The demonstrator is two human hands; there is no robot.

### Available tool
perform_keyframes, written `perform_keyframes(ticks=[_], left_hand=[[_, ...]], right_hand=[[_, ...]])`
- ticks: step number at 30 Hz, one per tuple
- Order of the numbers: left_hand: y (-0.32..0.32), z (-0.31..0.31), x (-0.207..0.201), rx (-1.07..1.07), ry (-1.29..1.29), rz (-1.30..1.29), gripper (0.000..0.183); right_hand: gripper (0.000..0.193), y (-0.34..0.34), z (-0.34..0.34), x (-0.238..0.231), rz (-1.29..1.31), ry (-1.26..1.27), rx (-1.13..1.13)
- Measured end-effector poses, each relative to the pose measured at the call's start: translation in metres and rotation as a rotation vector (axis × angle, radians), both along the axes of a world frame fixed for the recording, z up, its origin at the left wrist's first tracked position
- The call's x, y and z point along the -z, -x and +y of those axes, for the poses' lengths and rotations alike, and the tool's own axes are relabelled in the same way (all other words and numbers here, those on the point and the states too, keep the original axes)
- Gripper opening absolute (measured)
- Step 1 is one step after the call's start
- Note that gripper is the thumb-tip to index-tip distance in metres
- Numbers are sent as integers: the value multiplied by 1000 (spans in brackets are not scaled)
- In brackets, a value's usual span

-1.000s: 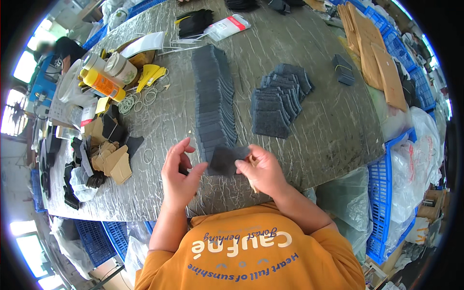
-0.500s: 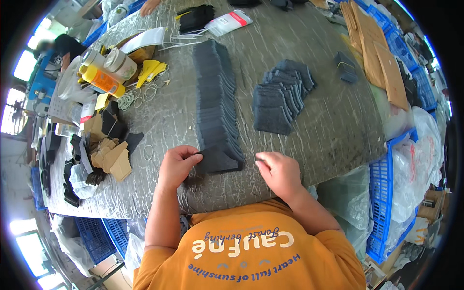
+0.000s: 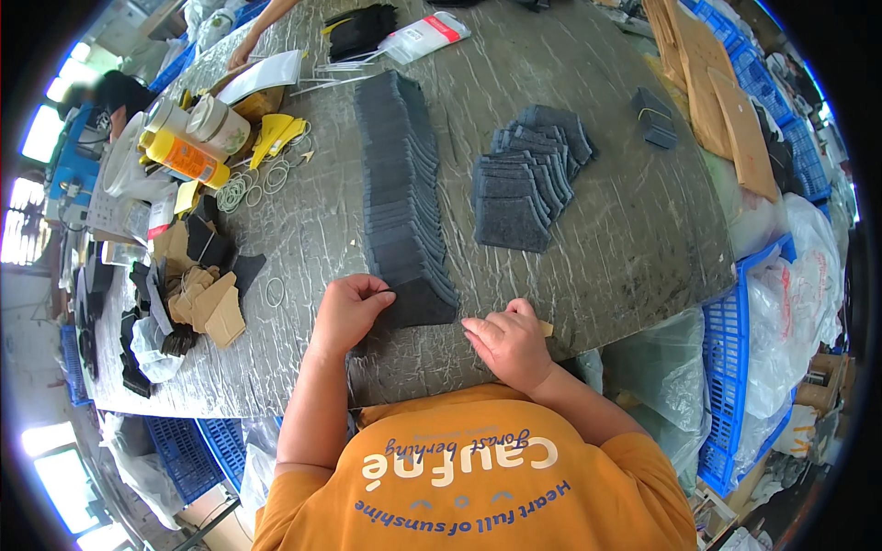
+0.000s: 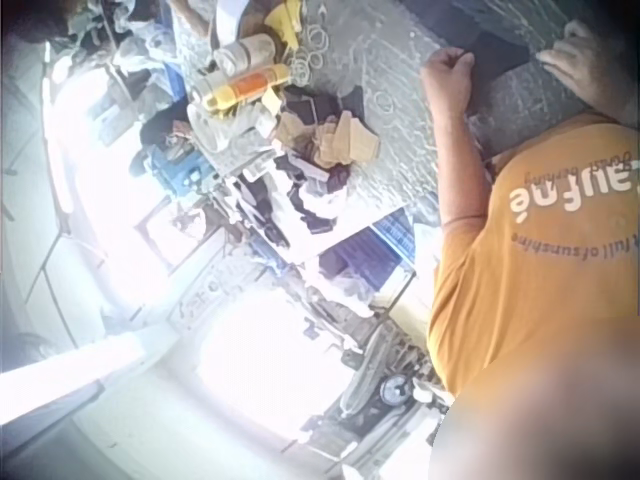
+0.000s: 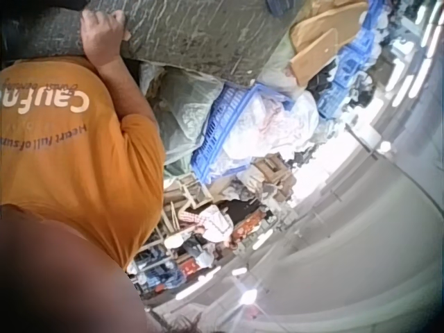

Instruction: Sorting and stacking small fabric or synthetic shoe components on a workstation.

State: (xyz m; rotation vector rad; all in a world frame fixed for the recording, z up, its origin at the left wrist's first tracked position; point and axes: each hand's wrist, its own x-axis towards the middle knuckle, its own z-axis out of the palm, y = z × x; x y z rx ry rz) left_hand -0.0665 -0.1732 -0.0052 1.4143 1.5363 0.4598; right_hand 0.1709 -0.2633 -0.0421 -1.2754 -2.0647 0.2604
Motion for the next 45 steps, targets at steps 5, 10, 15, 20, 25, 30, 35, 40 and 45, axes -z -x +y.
perform_keyframes(ticks=[5, 10, 15, 20, 25, 30, 35, 40, 45], left_hand=[[-2, 0, -3, 14, -10, 18, 12], [-3, 0, -2, 1, -5, 24, 12], [-5, 0, -4, 6, -41, 62, 16], [-6, -1, -5, 9, -49, 75, 16], [-8, 0, -2, 12, -63, 100, 17], [-15, -2, -4, 116, -231, 373, 25], [-14, 2, -10, 106, -286, 628, 31], [-4, -18, 0, 42, -370, 496, 25], [-5, -47, -13, 357, -650, 478, 28]], right_hand=[[15, 0, 1, 0, -5, -54, -22], [12, 3, 2, -7, -25, -46, -42], [9, 4, 2, -8, -61, -42, -52], [14, 5, 2, -7, -133, -38, -99], [20, 6, 2, -10, -196, -21, -89], [23, 7, 3, -11, -246, 12, -94], [18, 10, 6, -10, -154, 59, -96], [14, 20, 24, -9, -89, 88, -48], [26, 26, 33, -11, -49, 247, 116]])
